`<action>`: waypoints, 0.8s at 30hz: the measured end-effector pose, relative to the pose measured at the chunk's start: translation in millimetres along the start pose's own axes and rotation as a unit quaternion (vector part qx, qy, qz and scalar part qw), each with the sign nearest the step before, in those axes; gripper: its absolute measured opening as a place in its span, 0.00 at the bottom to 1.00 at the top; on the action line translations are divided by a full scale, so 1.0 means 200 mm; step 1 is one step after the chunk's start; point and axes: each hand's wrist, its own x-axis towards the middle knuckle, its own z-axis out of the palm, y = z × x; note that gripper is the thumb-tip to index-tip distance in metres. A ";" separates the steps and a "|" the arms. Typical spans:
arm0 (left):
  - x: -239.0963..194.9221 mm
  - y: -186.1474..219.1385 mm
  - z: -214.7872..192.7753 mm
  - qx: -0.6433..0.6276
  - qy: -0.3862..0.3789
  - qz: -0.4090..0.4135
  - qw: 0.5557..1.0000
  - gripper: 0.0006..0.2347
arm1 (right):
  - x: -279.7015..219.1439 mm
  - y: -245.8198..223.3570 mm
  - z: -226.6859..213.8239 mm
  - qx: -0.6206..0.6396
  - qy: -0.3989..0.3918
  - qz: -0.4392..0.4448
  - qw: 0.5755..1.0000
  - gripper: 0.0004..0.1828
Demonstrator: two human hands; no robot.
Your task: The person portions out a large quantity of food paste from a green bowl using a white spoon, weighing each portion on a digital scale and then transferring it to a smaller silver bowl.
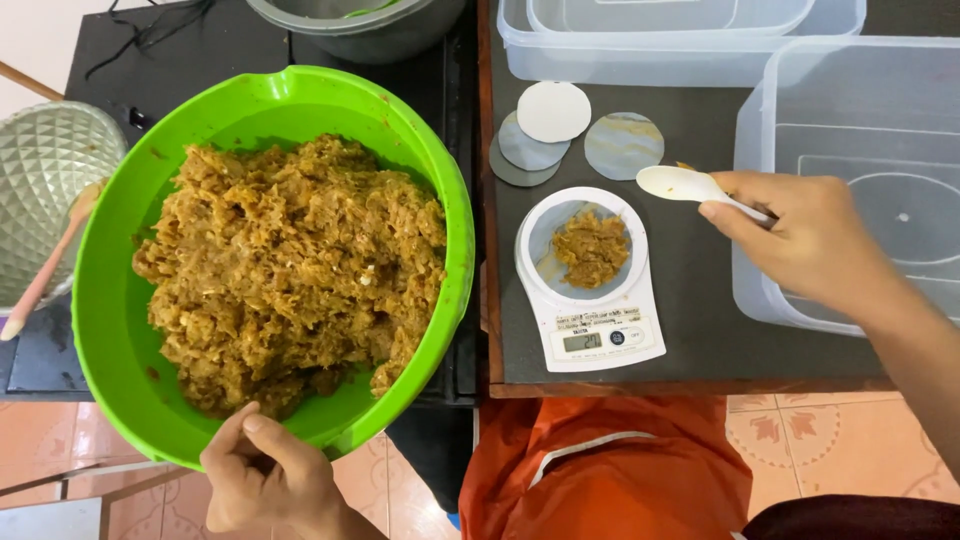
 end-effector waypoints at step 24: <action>0.00 0.00 0.00 -0.015 0.000 0.005 1.000 0.05 | -0.01 0.02 -0.03 0.082 -0.015 0.061 0.995 0.09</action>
